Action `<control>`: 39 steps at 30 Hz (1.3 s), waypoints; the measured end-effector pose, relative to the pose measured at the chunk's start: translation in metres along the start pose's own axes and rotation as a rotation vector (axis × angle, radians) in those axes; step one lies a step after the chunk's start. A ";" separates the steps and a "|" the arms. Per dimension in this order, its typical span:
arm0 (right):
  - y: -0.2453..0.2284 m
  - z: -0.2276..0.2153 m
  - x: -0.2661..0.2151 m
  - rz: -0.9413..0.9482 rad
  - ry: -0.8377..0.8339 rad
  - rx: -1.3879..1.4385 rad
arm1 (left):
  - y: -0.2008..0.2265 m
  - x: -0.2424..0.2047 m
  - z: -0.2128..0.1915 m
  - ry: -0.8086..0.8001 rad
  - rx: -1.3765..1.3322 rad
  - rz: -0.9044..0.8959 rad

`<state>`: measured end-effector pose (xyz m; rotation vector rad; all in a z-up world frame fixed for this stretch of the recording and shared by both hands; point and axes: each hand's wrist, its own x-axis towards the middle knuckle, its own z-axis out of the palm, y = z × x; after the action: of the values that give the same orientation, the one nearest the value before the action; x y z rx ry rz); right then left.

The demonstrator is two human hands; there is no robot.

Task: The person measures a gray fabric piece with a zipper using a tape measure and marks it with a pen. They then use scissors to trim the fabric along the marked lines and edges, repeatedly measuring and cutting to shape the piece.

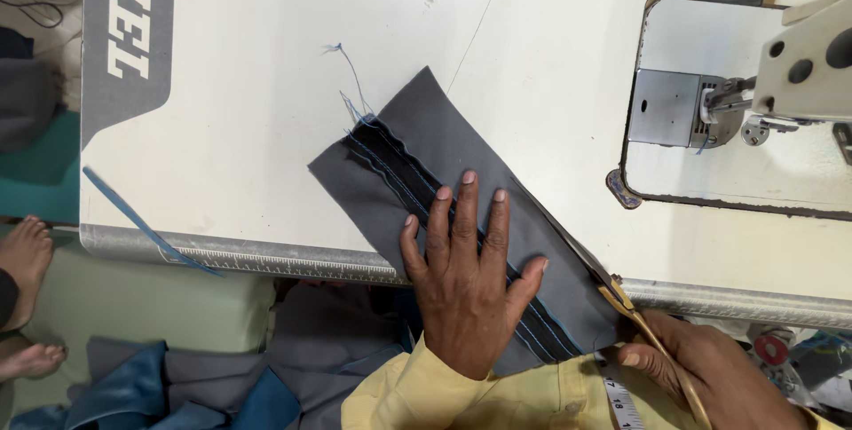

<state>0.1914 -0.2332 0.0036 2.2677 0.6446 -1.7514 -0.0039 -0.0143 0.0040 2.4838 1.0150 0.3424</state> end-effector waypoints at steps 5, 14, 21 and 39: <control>0.008 0.003 0.004 -0.072 0.019 0.033 | 0.001 0.005 -0.008 -0.008 -0.003 0.001; 0.015 0.003 0.002 -0.083 -0.042 0.034 | -0.015 0.023 -0.008 0.091 0.012 0.033; -0.012 -0.018 -0.002 -0.018 -0.024 -0.066 | -0.023 0.030 -0.002 0.178 -0.009 0.059; -0.046 -0.028 -0.003 -0.096 0.001 0.007 | -0.024 0.031 -0.002 0.094 -0.052 0.005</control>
<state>0.1945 -0.1818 0.0190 2.2780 0.7607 -1.7984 0.0031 0.0236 -0.0041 2.4438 1.0241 0.4844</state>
